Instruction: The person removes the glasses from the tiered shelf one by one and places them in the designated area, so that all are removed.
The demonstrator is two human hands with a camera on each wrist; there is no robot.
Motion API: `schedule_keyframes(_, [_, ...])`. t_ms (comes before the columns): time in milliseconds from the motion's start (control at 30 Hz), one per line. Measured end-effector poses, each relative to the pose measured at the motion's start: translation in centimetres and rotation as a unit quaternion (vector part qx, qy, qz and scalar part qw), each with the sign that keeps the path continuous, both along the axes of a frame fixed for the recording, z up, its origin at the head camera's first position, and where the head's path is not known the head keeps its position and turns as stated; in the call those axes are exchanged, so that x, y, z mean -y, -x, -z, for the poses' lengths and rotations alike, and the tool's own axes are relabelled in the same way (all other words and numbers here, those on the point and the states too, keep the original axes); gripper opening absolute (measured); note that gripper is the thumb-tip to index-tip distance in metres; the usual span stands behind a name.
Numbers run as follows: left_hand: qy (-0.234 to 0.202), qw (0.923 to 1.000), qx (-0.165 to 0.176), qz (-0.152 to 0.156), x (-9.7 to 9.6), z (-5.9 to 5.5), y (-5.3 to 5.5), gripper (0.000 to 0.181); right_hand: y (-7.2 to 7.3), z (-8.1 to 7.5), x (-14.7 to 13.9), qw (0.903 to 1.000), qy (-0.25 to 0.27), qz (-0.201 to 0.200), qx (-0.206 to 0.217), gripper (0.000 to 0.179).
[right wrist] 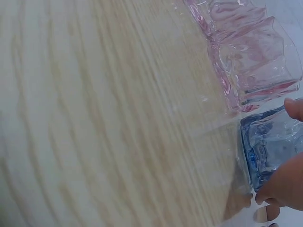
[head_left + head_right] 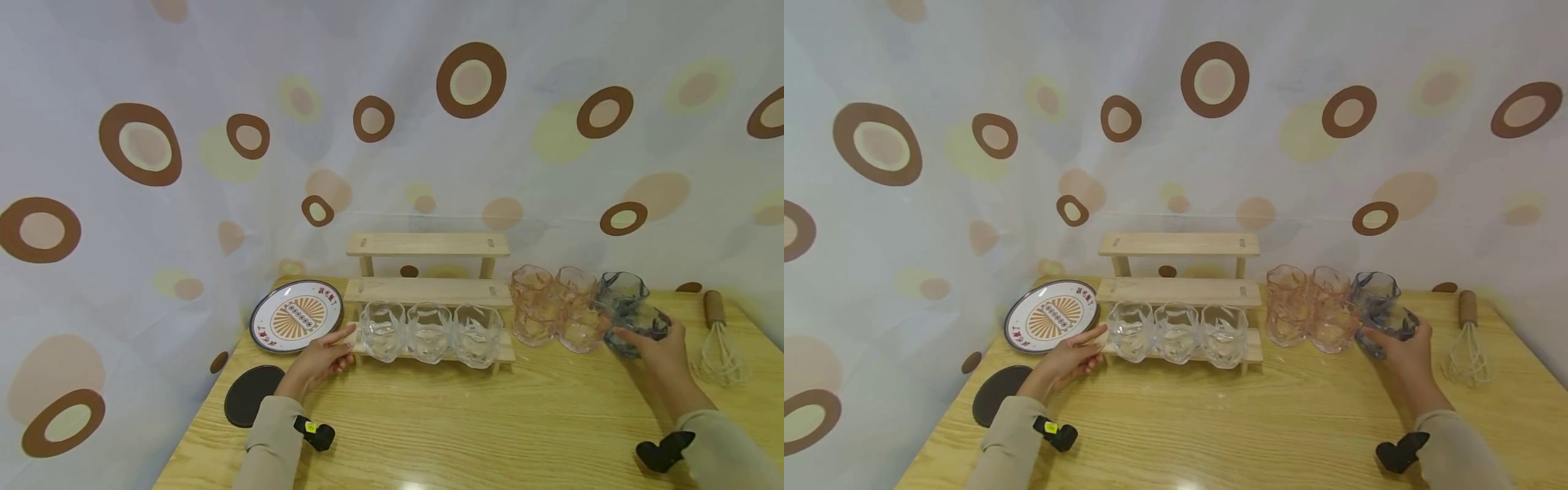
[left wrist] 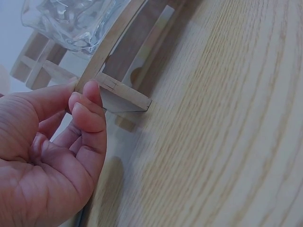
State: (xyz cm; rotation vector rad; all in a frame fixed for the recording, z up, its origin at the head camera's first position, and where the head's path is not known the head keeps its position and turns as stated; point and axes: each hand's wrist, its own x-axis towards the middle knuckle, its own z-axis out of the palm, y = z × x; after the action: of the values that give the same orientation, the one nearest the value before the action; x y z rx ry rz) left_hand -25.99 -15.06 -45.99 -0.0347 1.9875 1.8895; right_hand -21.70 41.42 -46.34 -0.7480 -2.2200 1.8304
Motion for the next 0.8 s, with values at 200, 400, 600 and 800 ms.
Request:
schedule_keyframes(200, [0.003,1.0,0.002,-0.002,0.0,0.0,0.0,0.047,0.2,0.0,0.1,1.0,0.001,-0.003,-0.003,0.112])
schedule_keyframes(400, [-0.003,1.0,-0.001,-0.004,0.0,0.1,0.0,0.047,0.1,0.1,0.1,0.9999,-0.011,-0.006,0.003,0.109])
schedule_keyframes(600, [-0.01,0.9999,-0.006,-0.008,-0.1,0.3,0.0,0.047,-0.3,-0.2,0.2,0.999,-0.039,-0.003,0.024,0.111])
schedule_keyframes(800, [-0.01,0.9999,-0.006,-0.007,-0.1,0.2,0.0,0.047,-1.4,-0.9,0.8,0.9935,-0.114,-0.008,-0.002,0.111])
